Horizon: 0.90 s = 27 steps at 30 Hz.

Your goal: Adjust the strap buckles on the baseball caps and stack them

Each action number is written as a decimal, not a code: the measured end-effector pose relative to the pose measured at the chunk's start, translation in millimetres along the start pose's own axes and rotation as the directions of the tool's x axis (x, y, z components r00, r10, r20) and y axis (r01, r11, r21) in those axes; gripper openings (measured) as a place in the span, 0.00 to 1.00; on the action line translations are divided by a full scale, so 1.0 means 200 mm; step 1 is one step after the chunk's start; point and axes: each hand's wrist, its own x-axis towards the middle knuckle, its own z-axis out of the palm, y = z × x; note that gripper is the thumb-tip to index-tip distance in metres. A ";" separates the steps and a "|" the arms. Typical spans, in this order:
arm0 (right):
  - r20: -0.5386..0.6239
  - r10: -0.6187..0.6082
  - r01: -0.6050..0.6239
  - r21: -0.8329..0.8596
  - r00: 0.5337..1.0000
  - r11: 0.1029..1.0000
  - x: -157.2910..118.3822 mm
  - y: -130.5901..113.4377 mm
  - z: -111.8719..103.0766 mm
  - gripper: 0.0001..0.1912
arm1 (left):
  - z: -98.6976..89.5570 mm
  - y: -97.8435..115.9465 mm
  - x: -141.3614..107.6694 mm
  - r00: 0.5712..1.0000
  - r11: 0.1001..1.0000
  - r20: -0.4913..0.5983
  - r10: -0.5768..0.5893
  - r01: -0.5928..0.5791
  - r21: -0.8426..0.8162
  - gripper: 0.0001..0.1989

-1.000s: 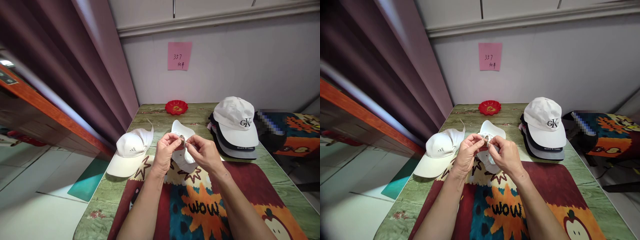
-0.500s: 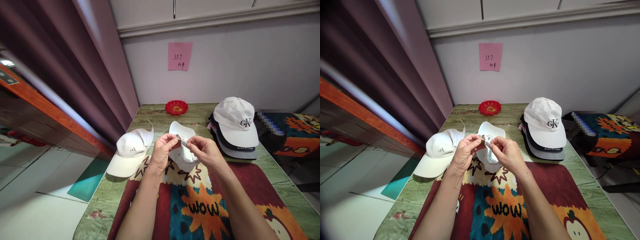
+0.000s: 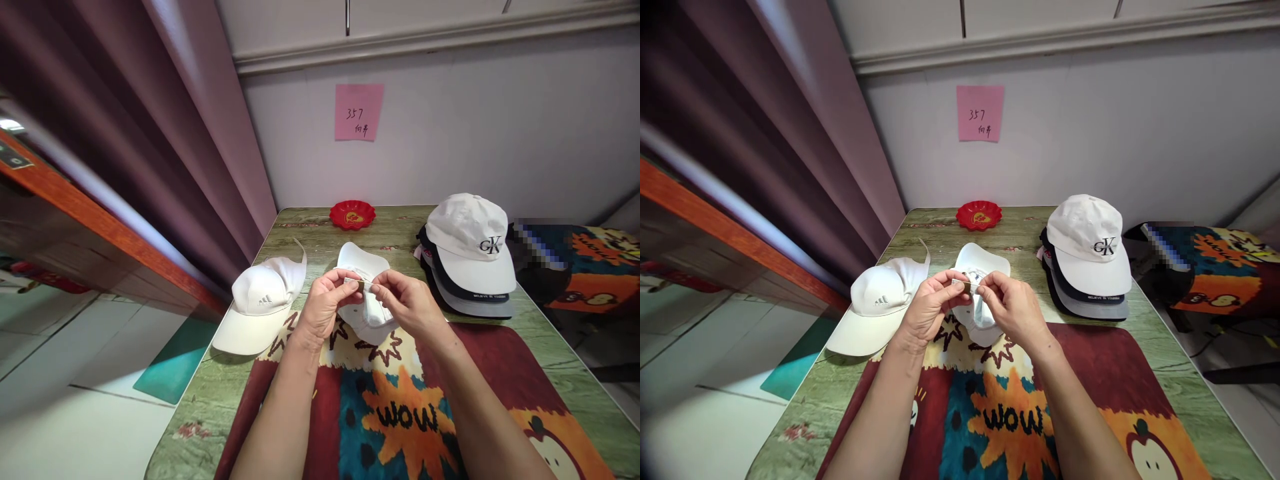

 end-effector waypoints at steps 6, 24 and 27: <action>-0.112 -0.281 0.258 -0.185 0.953 0.948 0.00 0.01 0.06 0.15 | 0.01 -0.01 0.00 0.996 1.000 -0.084 0.020 -0.022 -0.021 0.15; -0.173 -0.324 0.266 -0.294 0.930 0.918 0.01 0.06 0.12 0.09 | 0.03 -0.03 0.00 0.966 0.974 -0.190 0.176 -0.143 0.176 0.16; -0.129 -0.187 0.175 -0.098 0.974 0.980 0.02 0.05 0.11 0.14 | 0.02 -0.01 0.00 0.966 0.975 -0.190 0.175 -0.143 0.171 0.16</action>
